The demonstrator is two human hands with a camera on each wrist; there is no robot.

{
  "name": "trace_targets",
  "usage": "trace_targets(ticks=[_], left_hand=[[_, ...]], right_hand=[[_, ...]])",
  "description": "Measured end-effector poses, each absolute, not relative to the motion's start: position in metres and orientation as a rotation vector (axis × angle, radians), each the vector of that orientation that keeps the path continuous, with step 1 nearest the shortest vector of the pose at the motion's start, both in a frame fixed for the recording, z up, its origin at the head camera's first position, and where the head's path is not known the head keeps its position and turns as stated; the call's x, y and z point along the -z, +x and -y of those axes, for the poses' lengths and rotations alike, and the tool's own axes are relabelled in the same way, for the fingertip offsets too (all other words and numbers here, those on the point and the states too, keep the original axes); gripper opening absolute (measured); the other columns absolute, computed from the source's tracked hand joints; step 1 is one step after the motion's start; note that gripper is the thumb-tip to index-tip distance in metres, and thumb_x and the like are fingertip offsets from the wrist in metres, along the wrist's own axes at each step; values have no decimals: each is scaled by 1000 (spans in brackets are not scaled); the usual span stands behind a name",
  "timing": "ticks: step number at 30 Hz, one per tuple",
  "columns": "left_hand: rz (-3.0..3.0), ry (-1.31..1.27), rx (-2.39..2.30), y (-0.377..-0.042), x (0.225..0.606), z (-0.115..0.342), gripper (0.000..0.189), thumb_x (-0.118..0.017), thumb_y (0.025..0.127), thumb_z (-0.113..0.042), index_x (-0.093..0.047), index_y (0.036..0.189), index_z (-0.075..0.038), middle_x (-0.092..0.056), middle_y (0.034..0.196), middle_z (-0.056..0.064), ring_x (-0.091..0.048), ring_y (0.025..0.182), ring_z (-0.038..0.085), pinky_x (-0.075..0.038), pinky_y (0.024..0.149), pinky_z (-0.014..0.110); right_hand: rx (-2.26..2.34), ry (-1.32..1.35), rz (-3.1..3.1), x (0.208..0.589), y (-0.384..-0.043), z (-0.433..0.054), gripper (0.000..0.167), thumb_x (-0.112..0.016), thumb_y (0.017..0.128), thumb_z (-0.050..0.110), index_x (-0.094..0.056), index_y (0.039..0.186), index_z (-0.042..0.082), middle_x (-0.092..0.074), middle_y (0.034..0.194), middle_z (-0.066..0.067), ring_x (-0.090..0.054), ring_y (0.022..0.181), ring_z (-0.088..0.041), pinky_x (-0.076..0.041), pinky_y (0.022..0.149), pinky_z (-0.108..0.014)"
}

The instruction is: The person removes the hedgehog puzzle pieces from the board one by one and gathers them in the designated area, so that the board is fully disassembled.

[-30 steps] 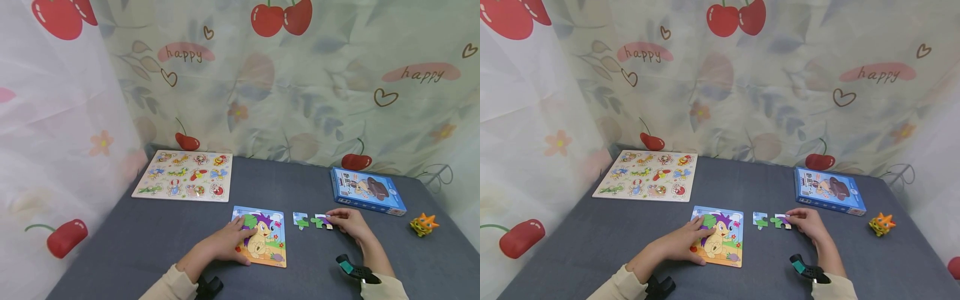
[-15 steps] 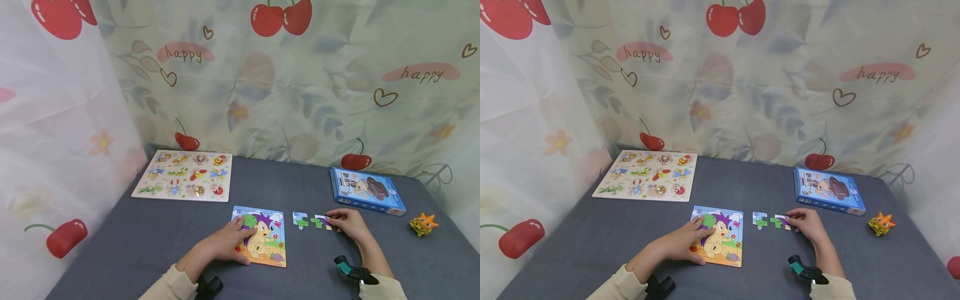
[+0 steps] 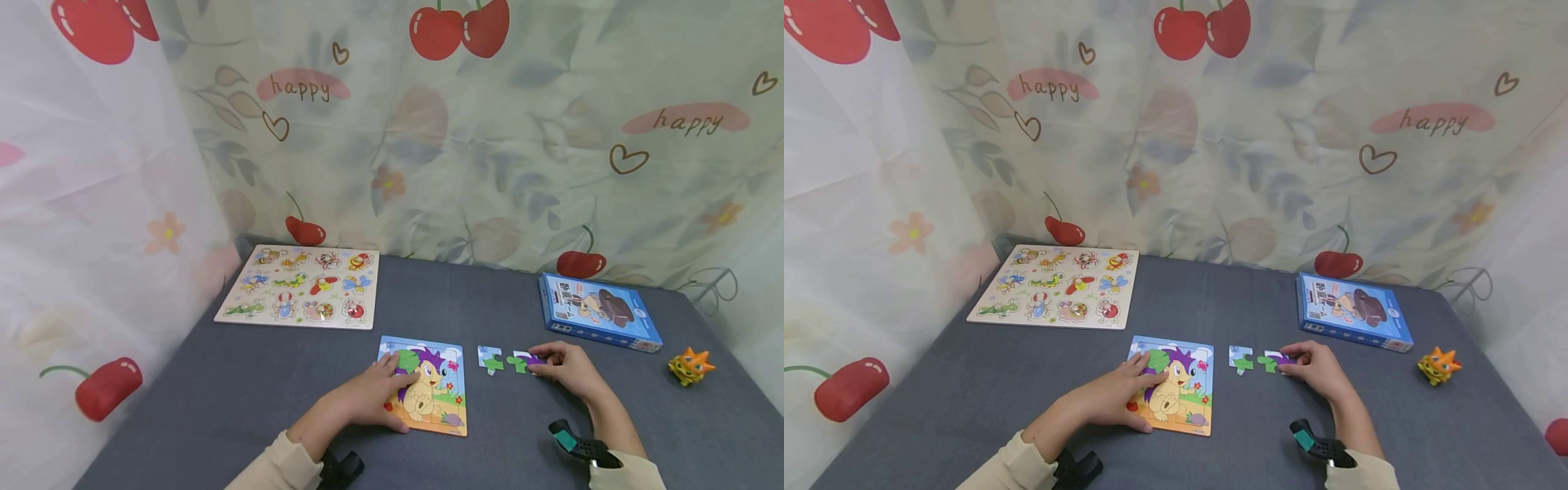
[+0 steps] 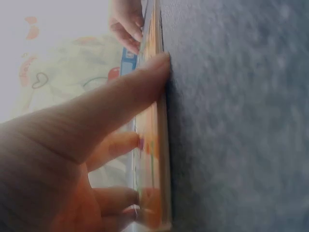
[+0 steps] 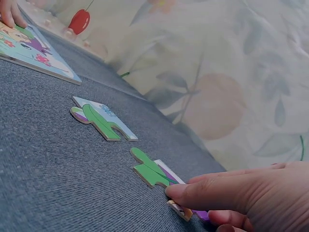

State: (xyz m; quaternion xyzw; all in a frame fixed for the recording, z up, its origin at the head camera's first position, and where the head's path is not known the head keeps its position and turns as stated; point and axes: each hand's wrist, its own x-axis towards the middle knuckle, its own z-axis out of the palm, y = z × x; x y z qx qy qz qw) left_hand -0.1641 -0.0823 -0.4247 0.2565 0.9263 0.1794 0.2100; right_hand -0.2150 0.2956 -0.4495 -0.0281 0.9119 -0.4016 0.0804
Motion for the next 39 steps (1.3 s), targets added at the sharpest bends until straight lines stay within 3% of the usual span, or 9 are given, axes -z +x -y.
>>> trace_targets(ticks=[14,24,31,39], left_hand=[[-2665,900,-365,-160,419,68,78,-75,74,-46,-44,140,-20,-28,152,16,-23,142,29,-25,114,42],[-2643,968,-346,-161,416,51,80,-77,73,-42,-43,140,-17,-29,151,19,-24,142,30,-28,113,39],[-2650,928,-301,-159,414,46,75,-76,73,-44,-44,139,-29,-31,150,18,-26,141,30,-31,111,39],[-2638,892,-309,-161,418,43,74,-76,73,-45,-44,139,-32,-29,150,19,-24,142,29,-31,111,39]], right_hand=[[1242,-50,-2697,443,-217,-294,50,-71,82,29,-61,118,-3,-60,85,-4,-47,64,-12,-40,55,-23],[1168,-217,-2747,440,-222,-276,40,-70,83,24,-64,113,-3,-59,89,-9,-46,72,-13,-38,55,-21],[1164,-273,-2762,437,-225,-255,39,-71,82,24,-66,111,-2,-57,82,-7,-46,69,-13,-38,54,-22],[1150,-334,-2745,436,-233,-226,34,-71,82,21,-68,108,-1,-57,80,-5,-46,72,-16,-37,55,-22]])
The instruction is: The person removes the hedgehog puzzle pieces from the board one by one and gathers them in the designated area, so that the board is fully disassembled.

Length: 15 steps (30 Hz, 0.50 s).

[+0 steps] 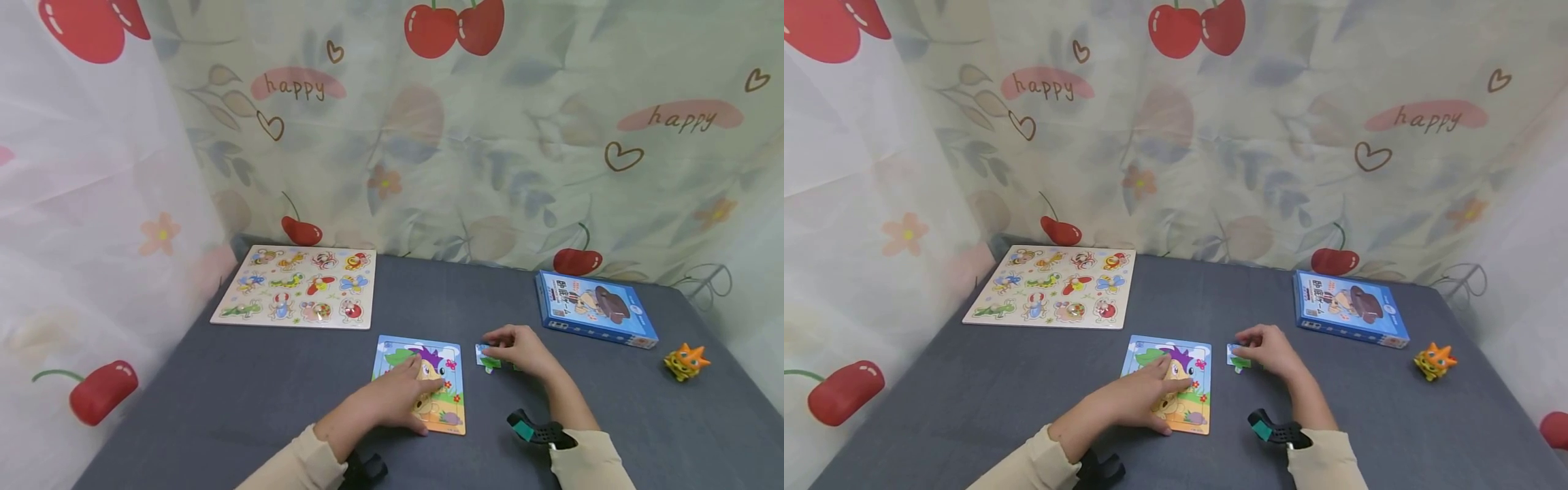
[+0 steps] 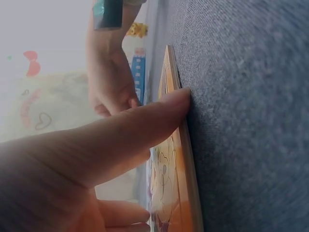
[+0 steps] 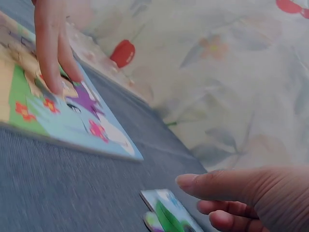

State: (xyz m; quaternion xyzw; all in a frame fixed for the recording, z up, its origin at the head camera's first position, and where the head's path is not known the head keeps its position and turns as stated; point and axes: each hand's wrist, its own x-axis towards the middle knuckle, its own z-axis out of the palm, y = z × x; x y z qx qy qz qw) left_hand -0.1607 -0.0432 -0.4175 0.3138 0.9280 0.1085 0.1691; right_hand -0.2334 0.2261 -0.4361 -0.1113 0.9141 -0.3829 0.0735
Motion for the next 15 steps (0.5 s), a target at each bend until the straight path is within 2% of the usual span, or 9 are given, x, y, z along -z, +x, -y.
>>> trace_targets(ticks=[10,15], left_hand=[[-2633,835,-289,-162,416,40,73,-75,72,-48,-45,137,-35,-30,150,16,-25,141,28,-33,110,41],[-2621,830,-303,-163,418,40,73,-75,73,-48,-44,137,-36,-28,151,16,-25,142,28,-34,109,44]], right_hand=[[1194,-460,-2686,438,-241,-190,30,-73,80,18,-69,103,0,-60,83,-6,-47,72,-16,-40,58,-21],[1217,-498,-2620,441,-244,-177,27,-74,79,16,-70,100,0,-60,78,-4,-48,69,-14,-40,57,-20]])
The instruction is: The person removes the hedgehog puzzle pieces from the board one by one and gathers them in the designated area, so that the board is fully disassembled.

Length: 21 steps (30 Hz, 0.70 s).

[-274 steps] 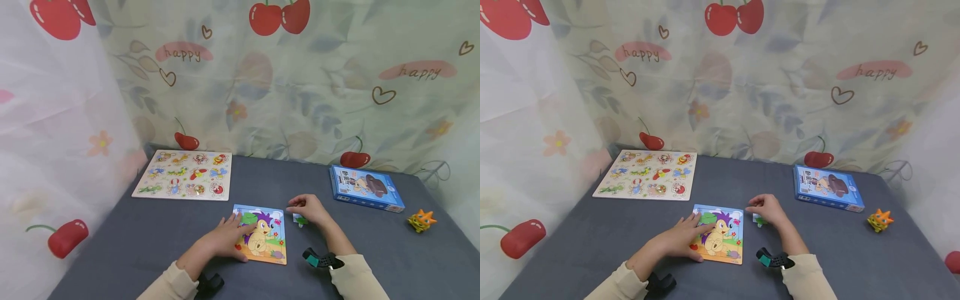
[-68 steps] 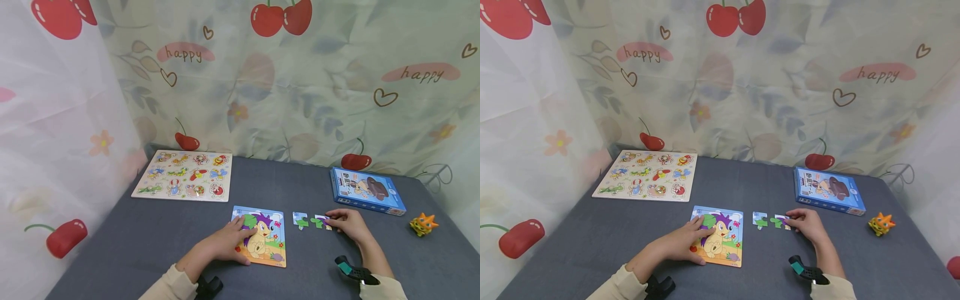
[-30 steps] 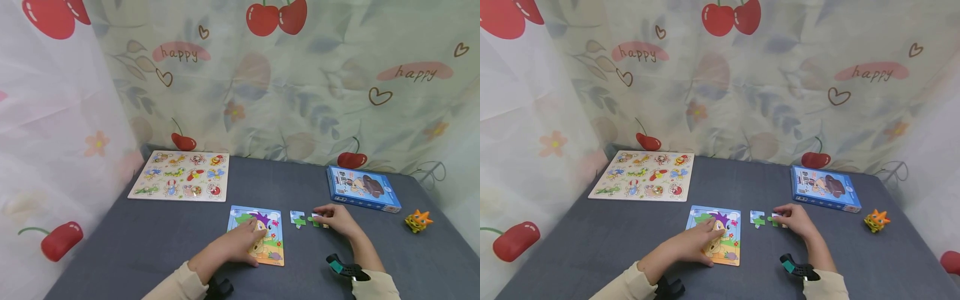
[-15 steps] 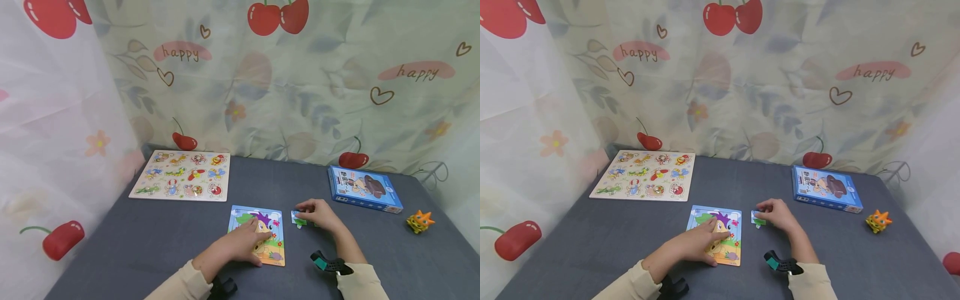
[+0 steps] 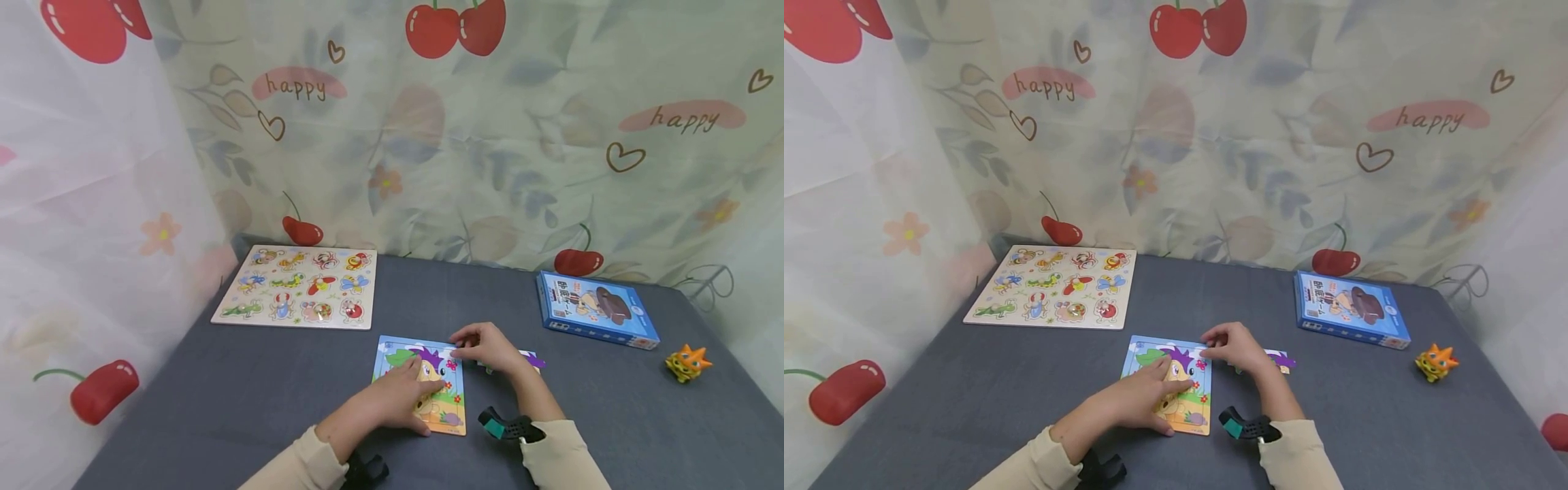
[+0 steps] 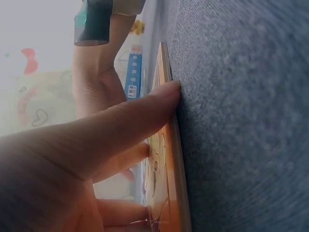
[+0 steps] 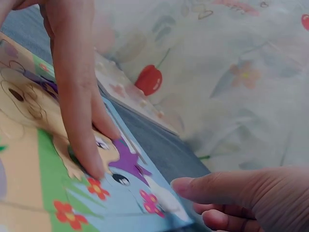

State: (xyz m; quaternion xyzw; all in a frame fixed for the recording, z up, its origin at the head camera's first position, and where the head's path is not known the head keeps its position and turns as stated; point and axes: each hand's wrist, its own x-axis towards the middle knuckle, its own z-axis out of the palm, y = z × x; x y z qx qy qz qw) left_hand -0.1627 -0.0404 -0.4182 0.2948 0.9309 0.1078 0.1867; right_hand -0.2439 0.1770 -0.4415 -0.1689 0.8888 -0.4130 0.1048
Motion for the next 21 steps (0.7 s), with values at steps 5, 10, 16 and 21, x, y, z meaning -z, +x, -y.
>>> trace_targets(ticks=[5,10,16,21], left_hand=[[-2611,827,-314,-163,419,41,72,-74,73,-48,-44,138,-36,-27,152,16,-24,142,29,-33,109,45],[-2609,845,-331,-162,419,41,72,-74,74,-47,-44,138,-35,-27,152,16,-22,142,28,-33,109,46],[-2617,849,-331,-162,420,42,72,-74,74,-48,-44,138,-34,-28,151,15,-22,143,28,-33,109,46],[-2615,845,-340,-162,420,43,72,-74,74,-48,-44,138,-34,-28,152,14,-21,143,27,-34,108,46]], right_hand=[[1219,-507,-2590,442,-244,-167,26,-75,78,18,-71,98,1,-61,78,-4,-49,68,-13,-42,58,-20],[1218,-519,-2583,442,-242,-161,24,-74,78,16,-71,96,1,-62,78,-5,-49,69,-14,-42,58,-20],[1200,-571,-2606,444,-239,-154,19,-73,79,12,-72,94,1,-62,78,-4,-49,66,-13,-43,56,-19],[1185,-578,-2658,445,-236,-150,15,-72,79,11,-73,92,3,-62,79,-4,-47,65,-12,-40,54,-19]])
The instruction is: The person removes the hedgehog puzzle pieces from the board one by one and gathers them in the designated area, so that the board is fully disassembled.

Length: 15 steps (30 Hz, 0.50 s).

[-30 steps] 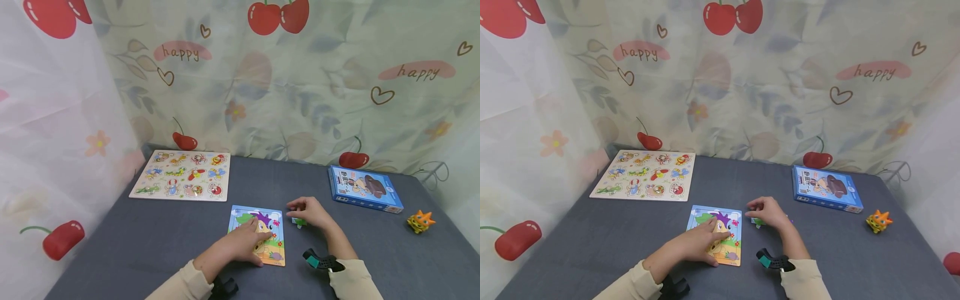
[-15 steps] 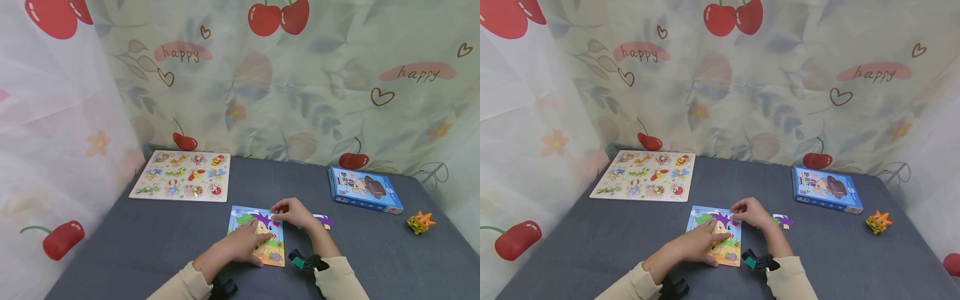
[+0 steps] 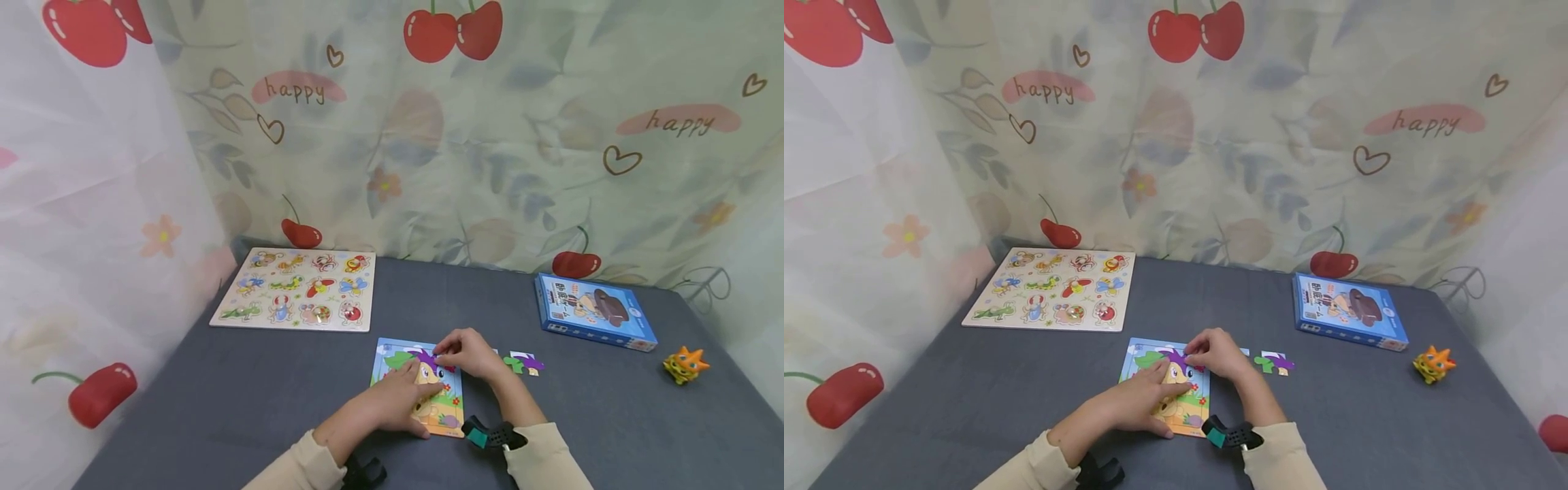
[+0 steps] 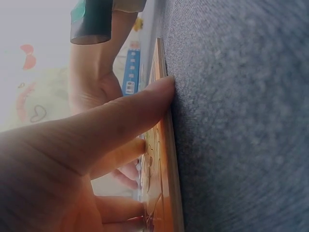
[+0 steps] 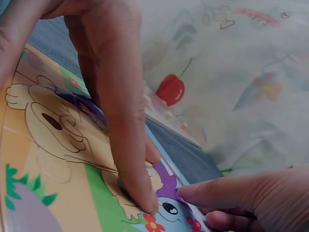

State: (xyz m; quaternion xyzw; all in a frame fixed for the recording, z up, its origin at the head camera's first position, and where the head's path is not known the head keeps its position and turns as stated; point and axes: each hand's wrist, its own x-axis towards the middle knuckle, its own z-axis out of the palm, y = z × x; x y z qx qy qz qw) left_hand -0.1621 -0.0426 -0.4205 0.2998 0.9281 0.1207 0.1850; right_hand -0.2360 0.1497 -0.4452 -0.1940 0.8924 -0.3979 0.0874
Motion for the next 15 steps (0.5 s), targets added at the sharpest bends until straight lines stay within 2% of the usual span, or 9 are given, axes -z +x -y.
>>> trace_targets(ticks=[6,15], left_hand=[[-2607,846,-359,-161,420,43,72,-74,74,-47,-44,138,-34,-28,152,14,-20,143,27,-33,108,48],[-2609,853,-363,-161,420,44,71,-74,74,-47,-45,138,-33,-28,152,15,-21,143,28,-33,109,47]], right_hand=[[1180,-548,-2698,447,-235,-148,14,-74,78,10,-73,91,4,-61,81,-4,-45,65,-11,-38,54,-19],[1114,-644,-2677,444,-236,-149,16,-72,80,12,-73,94,5,-60,86,-4,-47,68,-12,-40,57,-19]])
